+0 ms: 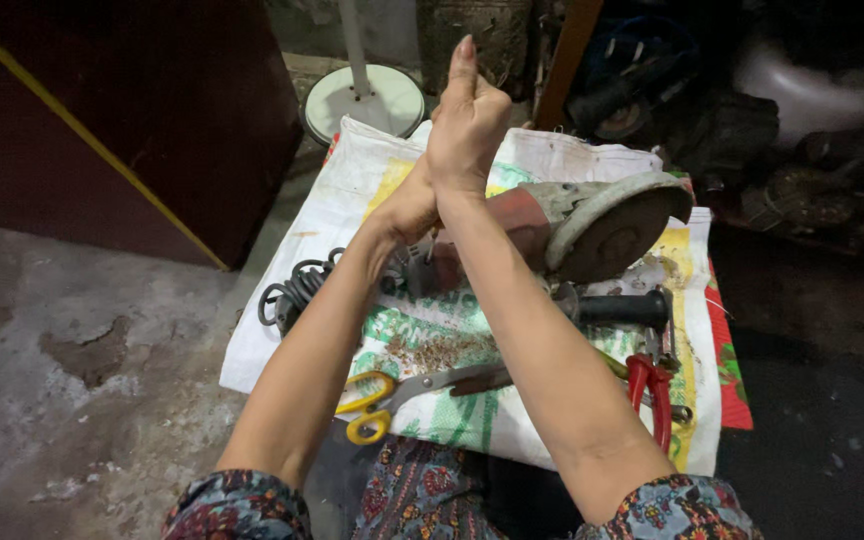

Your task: The person disassembles an angle grinder using a screwdriver and pliers to remove internal components and fasteners.

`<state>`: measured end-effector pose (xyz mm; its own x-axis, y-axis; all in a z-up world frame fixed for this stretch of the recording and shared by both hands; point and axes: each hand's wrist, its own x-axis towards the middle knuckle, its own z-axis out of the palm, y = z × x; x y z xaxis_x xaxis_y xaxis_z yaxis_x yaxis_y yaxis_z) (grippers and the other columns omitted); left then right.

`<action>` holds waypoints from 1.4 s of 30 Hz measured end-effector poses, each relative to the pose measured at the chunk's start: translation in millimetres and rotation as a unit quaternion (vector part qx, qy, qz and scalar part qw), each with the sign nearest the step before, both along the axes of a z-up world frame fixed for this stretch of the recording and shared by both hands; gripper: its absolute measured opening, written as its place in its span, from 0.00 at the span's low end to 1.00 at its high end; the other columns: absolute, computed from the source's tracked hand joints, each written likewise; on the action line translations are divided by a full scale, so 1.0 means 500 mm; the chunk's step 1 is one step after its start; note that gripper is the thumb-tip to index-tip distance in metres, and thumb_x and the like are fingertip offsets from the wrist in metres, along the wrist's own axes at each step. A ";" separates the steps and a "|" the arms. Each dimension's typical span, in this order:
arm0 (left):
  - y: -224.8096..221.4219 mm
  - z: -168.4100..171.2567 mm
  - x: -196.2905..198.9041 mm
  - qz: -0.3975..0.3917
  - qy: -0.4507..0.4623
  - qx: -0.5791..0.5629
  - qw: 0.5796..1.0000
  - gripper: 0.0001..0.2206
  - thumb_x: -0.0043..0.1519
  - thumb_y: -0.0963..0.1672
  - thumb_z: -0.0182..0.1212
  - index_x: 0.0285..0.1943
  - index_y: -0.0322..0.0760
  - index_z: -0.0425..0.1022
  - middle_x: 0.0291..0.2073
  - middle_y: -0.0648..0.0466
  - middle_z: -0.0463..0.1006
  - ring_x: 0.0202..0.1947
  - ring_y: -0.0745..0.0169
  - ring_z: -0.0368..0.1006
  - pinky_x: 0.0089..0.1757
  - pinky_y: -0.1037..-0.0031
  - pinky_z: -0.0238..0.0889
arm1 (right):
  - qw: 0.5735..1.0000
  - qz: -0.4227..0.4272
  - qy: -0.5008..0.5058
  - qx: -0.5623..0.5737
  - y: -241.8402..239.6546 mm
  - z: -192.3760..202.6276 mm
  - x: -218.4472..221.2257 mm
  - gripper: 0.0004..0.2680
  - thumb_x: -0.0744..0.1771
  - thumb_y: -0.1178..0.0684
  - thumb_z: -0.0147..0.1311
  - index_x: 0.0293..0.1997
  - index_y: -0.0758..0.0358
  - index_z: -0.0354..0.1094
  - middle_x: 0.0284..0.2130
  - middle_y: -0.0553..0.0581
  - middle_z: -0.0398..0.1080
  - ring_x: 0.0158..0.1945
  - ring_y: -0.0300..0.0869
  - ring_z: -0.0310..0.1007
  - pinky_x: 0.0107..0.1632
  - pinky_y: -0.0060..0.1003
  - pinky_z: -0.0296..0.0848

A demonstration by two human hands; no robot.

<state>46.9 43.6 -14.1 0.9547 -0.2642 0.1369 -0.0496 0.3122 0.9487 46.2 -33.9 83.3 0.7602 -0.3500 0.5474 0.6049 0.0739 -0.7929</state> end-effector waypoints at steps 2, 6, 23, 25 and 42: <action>-0.008 -0.003 0.001 0.000 -0.013 -0.001 1.000 0.18 0.58 0.40 0.64 0.56 0.41 0.68 0.32 0.59 0.72 0.24 0.70 0.66 0.22 0.73 0.57 | 0.999 -0.033 0.003 -0.013 -0.005 0.003 -0.005 0.25 0.71 0.34 0.44 0.18 0.64 0.55 0.12 0.49 0.54 0.19 0.35 0.51 0.24 0.38 0.53; -0.059 0.023 -0.061 0.184 -0.168 0.061 0.967 0.17 0.59 0.42 0.69 0.54 0.29 0.69 0.35 0.53 0.74 0.31 0.60 0.69 0.30 0.65 0.63 | 0.997 -0.055 -0.018 -0.043 -0.005 0.018 -0.036 0.26 0.72 0.33 0.43 0.19 0.66 0.54 0.14 0.49 0.52 0.22 0.35 0.49 0.25 0.39 0.52; -0.116 0.050 -0.112 0.426 -0.226 0.197 0.854 0.08 0.55 0.39 0.67 0.32 0.21 0.73 0.23 0.45 0.75 0.29 0.68 0.67 0.32 0.66 0.64 | 0.763 0.644 0.035 -0.039 -0.122 0.068 -0.048 0.23 0.72 0.37 0.54 0.23 0.62 0.55 0.17 0.53 0.56 0.20 0.39 0.54 0.27 0.38 0.57; -0.109 0.047 -0.106 0.417 -0.170 0.207 0.868 0.10 0.56 0.38 0.68 0.26 0.22 0.73 0.17 0.44 0.74 0.22 0.68 0.66 0.28 0.68 0.63 | 0.751 0.658 0.041 -0.039 -0.109 0.066 -0.040 0.23 0.72 0.38 0.54 0.21 0.57 0.51 0.15 0.48 0.50 0.17 0.34 0.47 0.23 0.34 0.49; -0.042 -0.011 -0.053 0.220 -0.186 0.099 0.952 0.03 0.59 0.35 0.65 0.34 0.25 0.76 0.30 0.53 0.81 0.31 0.73 0.71 0.31 0.74 0.65 | 0.923 0.380 0.042 0.035 -0.032 0.031 -0.060 0.21 0.71 0.44 0.54 0.17 0.58 0.54 0.11 0.47 0.51 0.12 0.33 0.45 0.15 0.34 0.40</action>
